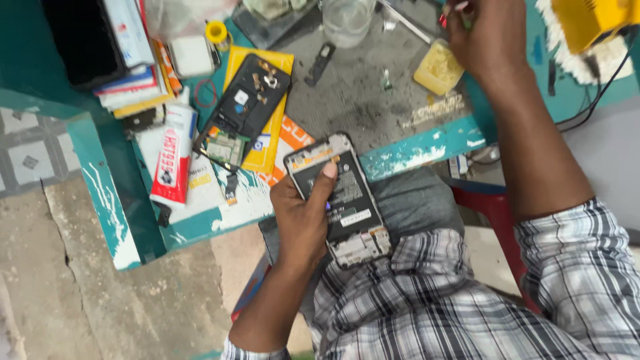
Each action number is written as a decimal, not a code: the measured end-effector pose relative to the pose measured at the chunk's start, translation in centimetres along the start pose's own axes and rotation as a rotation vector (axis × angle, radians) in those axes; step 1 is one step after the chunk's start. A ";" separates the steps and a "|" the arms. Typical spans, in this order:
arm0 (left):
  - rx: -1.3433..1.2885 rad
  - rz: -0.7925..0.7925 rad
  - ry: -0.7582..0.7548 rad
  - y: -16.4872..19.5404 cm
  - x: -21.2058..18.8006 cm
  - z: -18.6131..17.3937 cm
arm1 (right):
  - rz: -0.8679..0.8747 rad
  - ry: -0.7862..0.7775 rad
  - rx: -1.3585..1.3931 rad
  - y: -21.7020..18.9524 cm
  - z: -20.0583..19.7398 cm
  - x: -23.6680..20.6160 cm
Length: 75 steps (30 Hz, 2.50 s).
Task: The person sits at a repair bench working on a disassembled smartphone. They hold a small phone component and use a screwdriver to pry and work on it, then set the component down, pick up the phone body resting on their lap, pour liquid from a bottle onto it, and press and fit parts of the phone together by hand.
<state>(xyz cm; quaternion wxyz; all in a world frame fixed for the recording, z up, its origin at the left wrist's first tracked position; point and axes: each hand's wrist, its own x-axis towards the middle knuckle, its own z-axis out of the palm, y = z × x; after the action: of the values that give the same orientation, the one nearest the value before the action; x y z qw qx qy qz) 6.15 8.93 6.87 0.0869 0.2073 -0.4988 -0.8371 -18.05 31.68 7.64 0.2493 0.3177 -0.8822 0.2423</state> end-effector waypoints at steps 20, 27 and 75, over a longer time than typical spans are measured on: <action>0.057 0.122 0.001 -0.2 1.0 -0.3 | 0.090 -0.006 0.386 -7.9 -7.0 -2.8; 0.137 0.166 -0.090 -0.5 -0.8 -0.5 | 0.076 -0.280 0.662 -13.9 -7.4 -4.0; 0.247 0.179 -0.241 -0.5 0.2 -0.8 | 0.015 -0.434 0.425 -17.0 -5.3 -2.3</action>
<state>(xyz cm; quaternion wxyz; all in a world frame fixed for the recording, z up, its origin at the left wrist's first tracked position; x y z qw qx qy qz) 6.32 8.50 6.03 0.0744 0.0695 -0.6209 -0.7773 -3.45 24.20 14.84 -0.0190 0.4006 -0.8468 0.3495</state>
